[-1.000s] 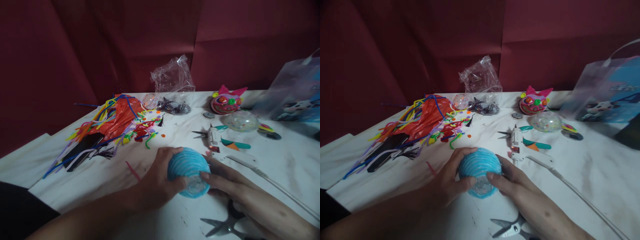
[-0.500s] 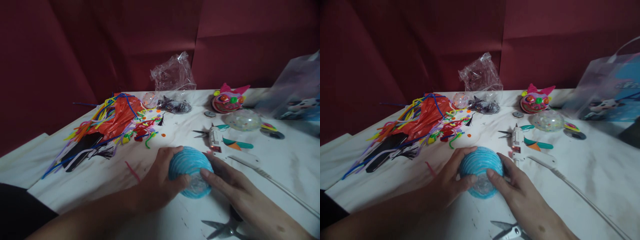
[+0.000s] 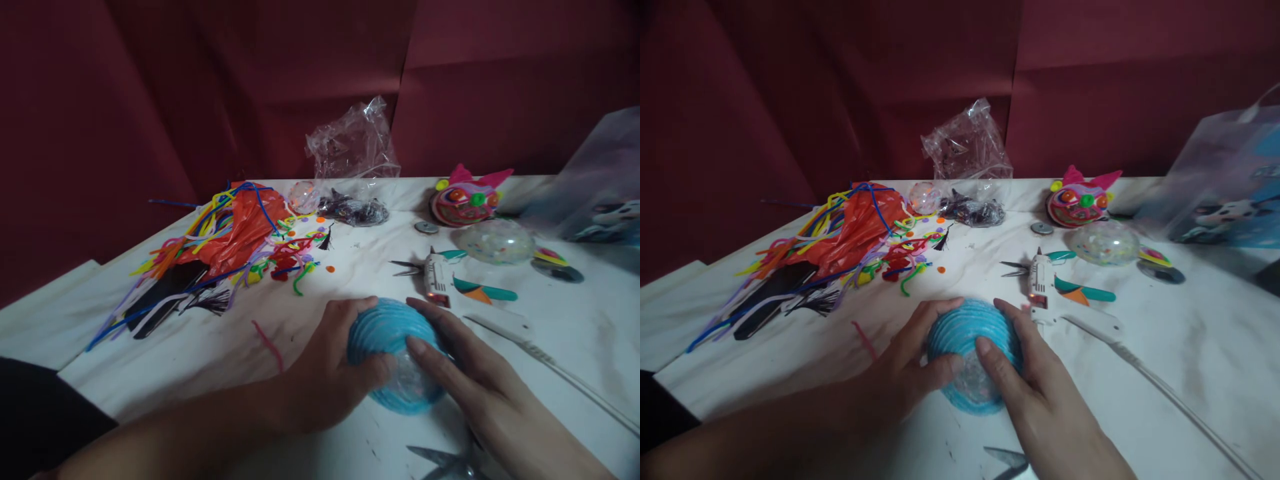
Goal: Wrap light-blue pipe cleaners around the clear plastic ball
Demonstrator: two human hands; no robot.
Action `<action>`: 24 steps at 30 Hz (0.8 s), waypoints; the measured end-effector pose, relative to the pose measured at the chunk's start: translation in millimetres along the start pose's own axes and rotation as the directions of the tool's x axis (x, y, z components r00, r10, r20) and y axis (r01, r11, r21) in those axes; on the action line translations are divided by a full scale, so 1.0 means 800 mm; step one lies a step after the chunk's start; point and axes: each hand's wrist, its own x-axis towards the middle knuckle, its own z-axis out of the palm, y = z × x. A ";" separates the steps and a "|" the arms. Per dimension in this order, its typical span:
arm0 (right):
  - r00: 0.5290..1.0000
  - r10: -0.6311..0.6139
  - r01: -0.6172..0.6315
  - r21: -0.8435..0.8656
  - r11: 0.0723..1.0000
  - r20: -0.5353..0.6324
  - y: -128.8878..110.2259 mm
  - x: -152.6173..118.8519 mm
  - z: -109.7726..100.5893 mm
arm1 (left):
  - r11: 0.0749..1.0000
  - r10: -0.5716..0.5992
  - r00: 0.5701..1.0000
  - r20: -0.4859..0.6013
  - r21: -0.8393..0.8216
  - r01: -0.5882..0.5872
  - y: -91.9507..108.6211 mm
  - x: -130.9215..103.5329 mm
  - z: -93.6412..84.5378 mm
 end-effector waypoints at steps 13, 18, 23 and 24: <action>0.995 0.036 -0.064 0.313 0.947 0.096 0.006 0.001 0.001 | 0.986 -0.103 0.994 -0.020 -0.136 0.100 0.007 -0.002 0.005; 0.974 0.168 -0.221 0.476 0.851 0.153 0.008 0.008 -0.005 | 0.991 -0.045 0.997 0.061 -0.123 0.053 0.005 0.005 -0.004; 0.963 0.171 -0.252 0.474 0.844 0.207 0.020 0.014 -0.017 | 0.979 -0.066 0.982 -0.175 -0.204 0.029 0.001 0.027 -0.026; 0.962 0.168 -0.253 0.472 0.844 0.215 0.022 0.015 -0.019 | 0.979 -0.070 0.973 -0.221 -0.200 0.025 0.000 0.031 -0.029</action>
